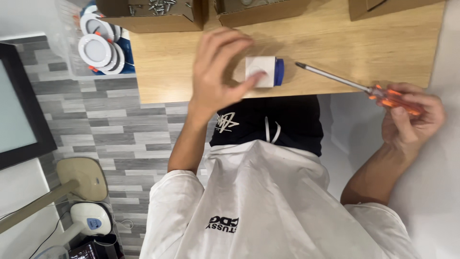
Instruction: The person uses a screwdriver to manipulate a blue plastic cover and a white electrical box. They then attach the blue cover to the white box and secure it by tightening screws with the screwdriver.
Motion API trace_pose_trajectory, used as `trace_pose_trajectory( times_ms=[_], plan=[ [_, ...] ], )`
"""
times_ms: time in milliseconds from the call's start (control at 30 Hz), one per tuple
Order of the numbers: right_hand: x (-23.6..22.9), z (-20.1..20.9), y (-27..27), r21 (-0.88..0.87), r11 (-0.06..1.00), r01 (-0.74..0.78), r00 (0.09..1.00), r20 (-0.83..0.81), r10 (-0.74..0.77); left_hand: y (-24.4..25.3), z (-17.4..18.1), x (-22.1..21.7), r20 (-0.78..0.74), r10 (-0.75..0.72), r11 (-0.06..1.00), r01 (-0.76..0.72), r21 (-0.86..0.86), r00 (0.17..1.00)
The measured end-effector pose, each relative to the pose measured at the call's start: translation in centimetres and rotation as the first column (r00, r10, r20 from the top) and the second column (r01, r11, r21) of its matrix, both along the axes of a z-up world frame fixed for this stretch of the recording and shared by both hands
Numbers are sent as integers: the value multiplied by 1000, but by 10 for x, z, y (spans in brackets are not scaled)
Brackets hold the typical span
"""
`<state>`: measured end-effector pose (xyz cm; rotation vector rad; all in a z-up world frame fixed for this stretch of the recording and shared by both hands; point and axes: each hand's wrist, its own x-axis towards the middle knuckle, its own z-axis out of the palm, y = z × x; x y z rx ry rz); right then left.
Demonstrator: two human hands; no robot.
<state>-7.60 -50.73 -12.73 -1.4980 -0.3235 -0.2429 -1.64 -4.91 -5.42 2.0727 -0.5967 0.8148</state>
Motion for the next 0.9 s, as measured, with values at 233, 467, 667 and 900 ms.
trace_pose_trajectory(
  times_ms=[233, 467, 667, 900],
  plan=[
    [1, 23, 20, -1, 999, 39, 991, -128, -39, -27, 11, -12, -297, -67, 988, 106, 114, 952],
    [0, 13, 13, 13, 998, 57, 991, -122, -55, -30, -2, -19, -263, -141, 987, 155, 33, 954],
    [-5, 16, 11, 13, 990, 144, 965, -224, -137, -40, -10, -25, -250, -259, 966, 246, -84, 933],
    [-7, 17, 8, -29, 995, 94, 973, -210, -98, -40, -12, -28, -263, -290, 957, 279, -78, 920]
  ],
)
